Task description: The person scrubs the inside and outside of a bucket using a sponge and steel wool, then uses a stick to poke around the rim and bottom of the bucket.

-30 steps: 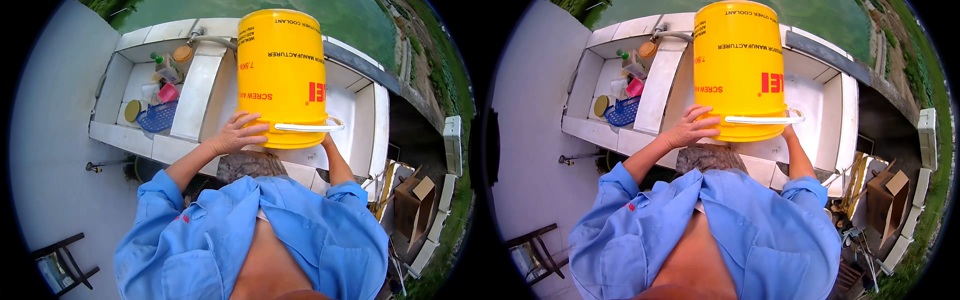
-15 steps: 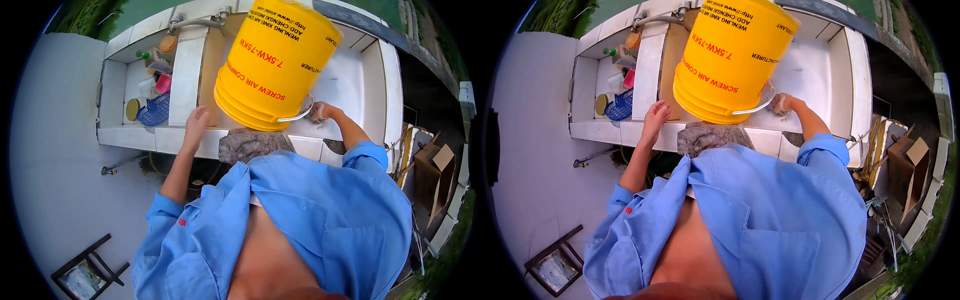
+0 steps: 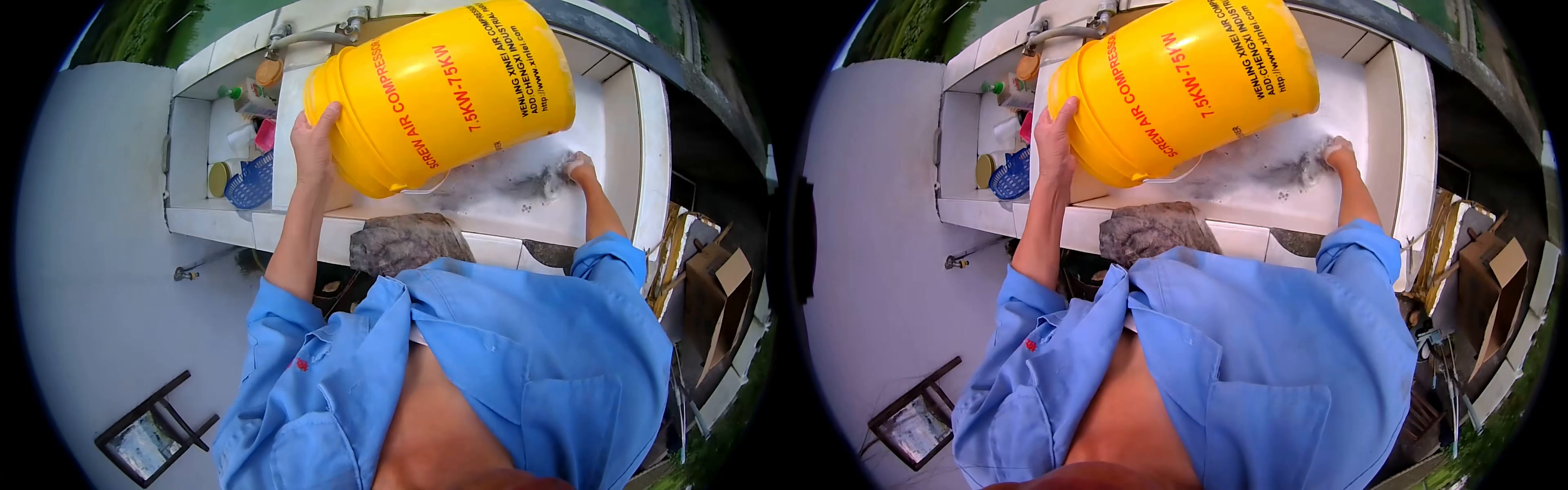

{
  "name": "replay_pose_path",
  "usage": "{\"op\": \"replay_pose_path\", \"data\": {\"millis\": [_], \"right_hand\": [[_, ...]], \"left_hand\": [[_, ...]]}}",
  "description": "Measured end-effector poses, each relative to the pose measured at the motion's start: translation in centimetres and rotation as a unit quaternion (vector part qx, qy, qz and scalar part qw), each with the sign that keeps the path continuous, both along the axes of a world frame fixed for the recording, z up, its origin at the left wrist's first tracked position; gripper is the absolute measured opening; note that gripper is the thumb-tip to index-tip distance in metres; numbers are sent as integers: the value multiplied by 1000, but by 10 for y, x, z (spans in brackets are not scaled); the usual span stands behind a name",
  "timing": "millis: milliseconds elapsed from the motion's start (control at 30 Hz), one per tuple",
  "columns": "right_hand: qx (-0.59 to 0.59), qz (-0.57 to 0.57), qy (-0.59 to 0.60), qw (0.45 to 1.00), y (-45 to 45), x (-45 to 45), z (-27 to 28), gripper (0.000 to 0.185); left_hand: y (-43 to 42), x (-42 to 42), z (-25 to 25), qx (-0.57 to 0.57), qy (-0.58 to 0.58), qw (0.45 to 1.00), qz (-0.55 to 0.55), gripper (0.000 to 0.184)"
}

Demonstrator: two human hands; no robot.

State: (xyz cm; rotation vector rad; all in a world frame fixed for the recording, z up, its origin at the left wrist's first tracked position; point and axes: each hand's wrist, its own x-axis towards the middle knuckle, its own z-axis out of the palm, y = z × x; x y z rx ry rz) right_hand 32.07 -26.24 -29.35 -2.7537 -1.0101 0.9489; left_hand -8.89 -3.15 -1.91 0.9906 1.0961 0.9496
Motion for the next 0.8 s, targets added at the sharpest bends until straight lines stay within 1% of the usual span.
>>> {"op": "replay_pose_path", "data": {"millis": [33,67,100,133,167,200,233,267,300,333,367,400,433,467,500,533,567,633,667,700,733,767,800], "right_hand": [[2,6,4,1000,4,-6,3,40],[24,-60,-90,994,3,-21,21,40],[44,-126,-184,974,3,-35,40,40],[16,-114,-167,979,10,-52,58,38],[21,-30,-188,981,13,-64,51,37],[24,49,-206,977,13,-78,40,37],[31,180,-218,959,11,-100,33,36],[40,312,-226,922,10,-113,30,36],[41,312,-224,922,13,-112,35,36],[37,422,-163,891,15,-107,42,37],[32,527,-99,843,17,-101,52,38],[6,486,-12,874,20,-84,62,40],[39,413,-16,910,16,-62,63,40],[76,341,-19,937,16,-43,60,40],[28,179,-33,983,20,-36,59,40],[174,85,-91,977,4,-16,5,42],[62,-6,-101,993,14,-43,57,42],[44,105,-154,982,-5,-65,27,42],[75,187,-133,970,-9,-76,15,42],[102,269,-112,951,-7,-91,25,41],[85,243,52,965,-4,-98,38,40],[66,210,214,952,10,-112,76,38],[111,225,234,939,20,-129,118,38]], "left_hand": [[3,9,15,98,83,991,-43,31],[4,15,21,191,164,964,-87,30],[2,16,19,188,169,964,-85,30],[-1,18,16,220,215,947,-93,31],[-2,22,12,254,259,926,-107,31],[-6,21,7,231,228,940,-104,37],[-9,18,-4,227,230,940,-112,37],[-13,13,-19,234,248,935,-94,40],[-14,9,-29,246,266,929,-74,43],[-12,3,-36,237,269,929,-86,46],[-12,1,-35,234,272,930,-82,46],[-12,2,-32,220,275,930,-105,45],[-13,2,-29,208,279,929,-124,44],[-14,2,-27,207,285,929,-112,44],[-14,4,-26,206,275,931,-122,44],[-15,5,-25,205,264,933,-132,43],[-17,7,-23,204,267,933,-126,43],[-18,14,-21,184,260,937,-145,45],[-17,17,-25,166,247,942,-155,46],[-19,20,-26,168,241,944,-151,46],[-21,24,-28,145,229,949,-158,46],[-20,28,-29,122,216,954,-166,46],[-16,27,-44,136,213,952,-175,47]]}}
